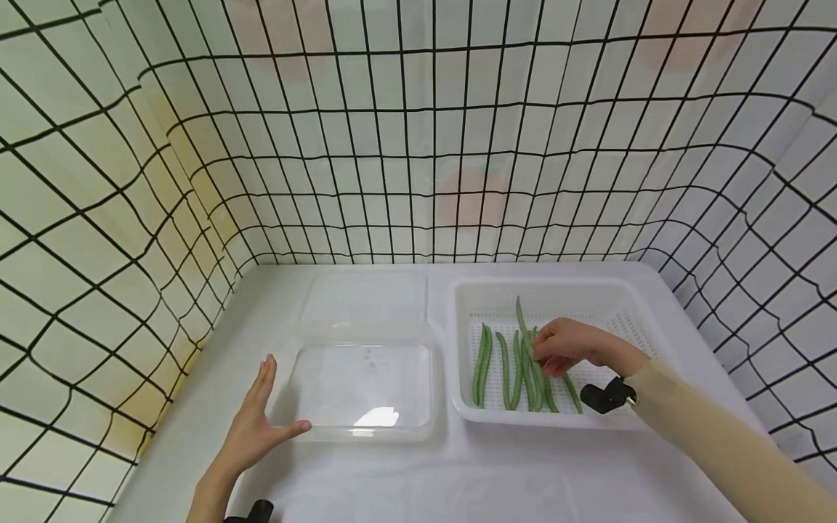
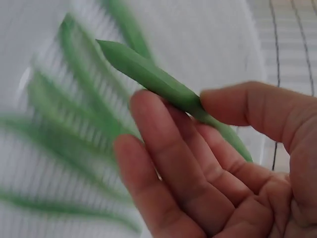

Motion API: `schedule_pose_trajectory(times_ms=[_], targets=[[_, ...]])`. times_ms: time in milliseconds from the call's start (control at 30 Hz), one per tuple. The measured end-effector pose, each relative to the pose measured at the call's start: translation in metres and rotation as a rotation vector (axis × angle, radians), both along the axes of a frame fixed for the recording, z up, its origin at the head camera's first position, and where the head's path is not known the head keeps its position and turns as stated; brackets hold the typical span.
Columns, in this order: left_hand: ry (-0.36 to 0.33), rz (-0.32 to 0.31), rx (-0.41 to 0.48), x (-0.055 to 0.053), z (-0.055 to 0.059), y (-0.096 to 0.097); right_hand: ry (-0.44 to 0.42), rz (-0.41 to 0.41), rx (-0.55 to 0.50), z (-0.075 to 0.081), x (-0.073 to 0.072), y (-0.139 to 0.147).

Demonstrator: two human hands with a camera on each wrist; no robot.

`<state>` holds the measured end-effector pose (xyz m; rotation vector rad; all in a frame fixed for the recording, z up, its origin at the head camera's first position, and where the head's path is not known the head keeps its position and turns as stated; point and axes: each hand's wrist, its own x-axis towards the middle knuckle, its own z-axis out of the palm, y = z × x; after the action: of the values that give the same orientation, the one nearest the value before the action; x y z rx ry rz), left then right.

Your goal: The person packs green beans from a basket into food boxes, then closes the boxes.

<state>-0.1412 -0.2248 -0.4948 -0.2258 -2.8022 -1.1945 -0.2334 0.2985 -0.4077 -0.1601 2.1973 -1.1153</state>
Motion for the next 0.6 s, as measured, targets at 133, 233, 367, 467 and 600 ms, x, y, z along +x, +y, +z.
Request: schedule_pose_trajectory(times_ms=[133,233,367,467,600], targets=[[0.011,0.002,0.002,0.001,0.001,0.000,0.046,0.016,-0.044,0.009,0.004,-0.035],[0.015,0.006,0.005,0.002,0.000,0.001,0.073,0.036,-0.076,0.015,0.006,-0.060],[0.018,0.009,0.001,0.001,0.000,0.001,0.087,0.068,-0.120,0.017,0.005,-0.095],[0.022,0.008,0.000,0.001,-0.001,0.001,0.067,0.087,-0.161,0.014,0.003,-0.125],[0.024,0.008,-0.004,-0.001,-0.002,0.000,0.009,0.100,-0.219,0.002,-0.001,-0.170]])
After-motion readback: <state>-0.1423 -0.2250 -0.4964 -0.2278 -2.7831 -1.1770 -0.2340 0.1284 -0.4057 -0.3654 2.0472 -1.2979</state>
